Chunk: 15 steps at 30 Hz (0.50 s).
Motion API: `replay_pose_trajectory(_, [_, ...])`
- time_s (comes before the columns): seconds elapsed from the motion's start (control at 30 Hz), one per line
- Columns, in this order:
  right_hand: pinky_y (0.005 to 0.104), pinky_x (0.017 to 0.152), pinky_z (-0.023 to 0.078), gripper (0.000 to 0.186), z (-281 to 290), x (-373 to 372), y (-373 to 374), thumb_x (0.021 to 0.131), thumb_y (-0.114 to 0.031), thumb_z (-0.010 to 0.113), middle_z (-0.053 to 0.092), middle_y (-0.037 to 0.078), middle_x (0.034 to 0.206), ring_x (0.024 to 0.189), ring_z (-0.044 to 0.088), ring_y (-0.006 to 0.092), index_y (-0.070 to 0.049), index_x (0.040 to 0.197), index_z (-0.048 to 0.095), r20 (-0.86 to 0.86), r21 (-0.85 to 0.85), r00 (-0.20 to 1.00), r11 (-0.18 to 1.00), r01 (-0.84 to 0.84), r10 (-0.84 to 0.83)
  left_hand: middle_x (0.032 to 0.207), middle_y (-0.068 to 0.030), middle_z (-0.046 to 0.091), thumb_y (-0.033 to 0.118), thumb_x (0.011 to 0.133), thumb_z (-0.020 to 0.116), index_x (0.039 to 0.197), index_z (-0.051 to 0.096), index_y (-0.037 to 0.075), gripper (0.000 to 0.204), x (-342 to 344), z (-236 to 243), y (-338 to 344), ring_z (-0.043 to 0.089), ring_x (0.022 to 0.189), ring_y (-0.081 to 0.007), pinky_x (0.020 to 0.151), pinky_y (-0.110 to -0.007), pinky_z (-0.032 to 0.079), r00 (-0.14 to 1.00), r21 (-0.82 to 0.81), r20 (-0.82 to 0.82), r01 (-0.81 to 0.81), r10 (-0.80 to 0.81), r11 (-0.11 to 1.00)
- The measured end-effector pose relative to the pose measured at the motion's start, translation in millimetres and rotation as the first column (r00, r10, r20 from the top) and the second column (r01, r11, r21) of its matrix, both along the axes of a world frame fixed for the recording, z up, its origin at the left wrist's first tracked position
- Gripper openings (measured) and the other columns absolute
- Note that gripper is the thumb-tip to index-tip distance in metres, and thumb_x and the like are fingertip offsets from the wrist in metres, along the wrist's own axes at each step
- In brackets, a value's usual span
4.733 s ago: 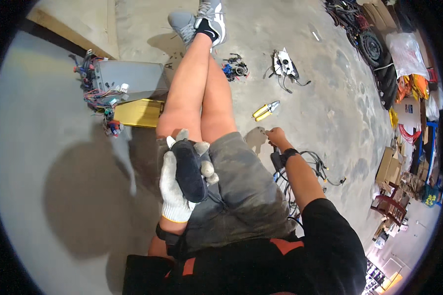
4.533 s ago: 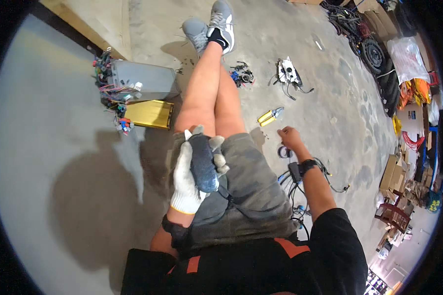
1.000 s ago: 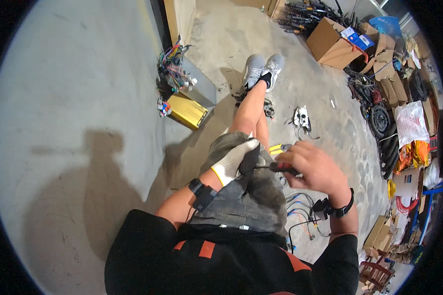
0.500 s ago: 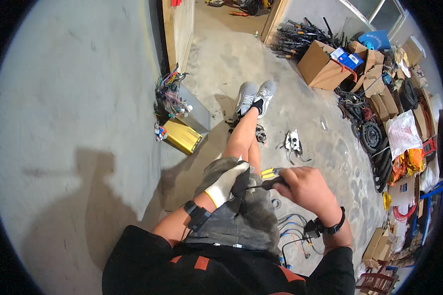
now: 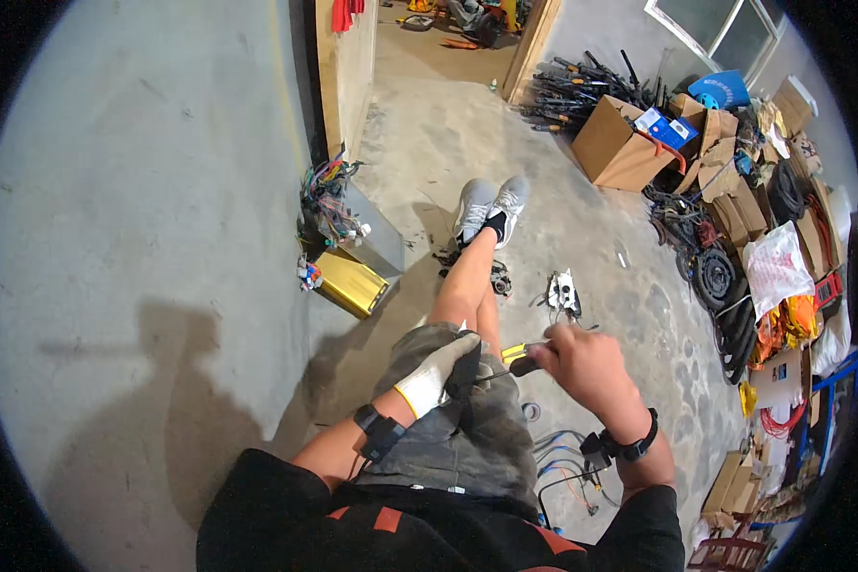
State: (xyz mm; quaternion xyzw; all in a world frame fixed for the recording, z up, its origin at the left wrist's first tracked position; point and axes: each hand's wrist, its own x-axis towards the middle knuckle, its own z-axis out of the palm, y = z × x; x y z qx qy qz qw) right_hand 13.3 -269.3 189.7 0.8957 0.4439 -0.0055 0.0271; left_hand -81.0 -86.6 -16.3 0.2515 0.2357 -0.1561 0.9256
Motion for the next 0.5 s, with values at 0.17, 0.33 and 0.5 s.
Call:
replay_pose_trajectory(0.17, [0.0404,0.068,0.053,0.032,21.4,-8.9,6.7,0.087,-0.026,0.074,0.057,0.007,0.083,0.078,0.064,0.0288,-0.011,0.112,0.062,-0.044,0.237,0.852,0.833,-0.499,0.522,0.083,-0.0133,0.072,0.039,0.104,0.053,0.125,0.06,0.004,0.041,-2.3,-7.0,1.7,0.07,0.069,-0.0244,0.064,-0.036,0.058,0.996,-0.022,0.089,-0.021,0.023,1.0])
replay_pose_trajectory(0.33, [0.0419,0.08,0.053,0.043,33.3,-7.7,-0.4,0.088,-0.025,0.073,0.057,0.012,0.094,0.089,0.063,0.0315,-0.01,0.127,0.059,-0.291,0.301,0.81,0.852,-0.428,0.51,0.086,-0.0139,0.072,0.039,0.104,0.052,0.126,0.059,0.006,0.041,-0.9,1.4,2.6,0.071,0.071,-0.0243,0.065,-0.035,0.058,0.998,0.013,0.036,-0.046,0.046,0.999])
replay_pose_trajectory(0.5, [0.0452,0.071,0.053,0.046,23.4,-13.3,3.3,0.092,-0.038,0.071,0.063,0.016,0.094,0.088,0.067,0.0357,-0.007,0.123,0.059,-0.228,0.307,0.94,0.935,-0.177,0.253,0.087,-0.0144,0.072,0.041,0.104,0.052,0.126,0.059,0.006,0.041,4.4,-17.4,1.6,0.071,0.07,-0.0251,0.063,-0.037,0.059,0.999,-0.063,-0.005,-0.033,0.032,0.998])
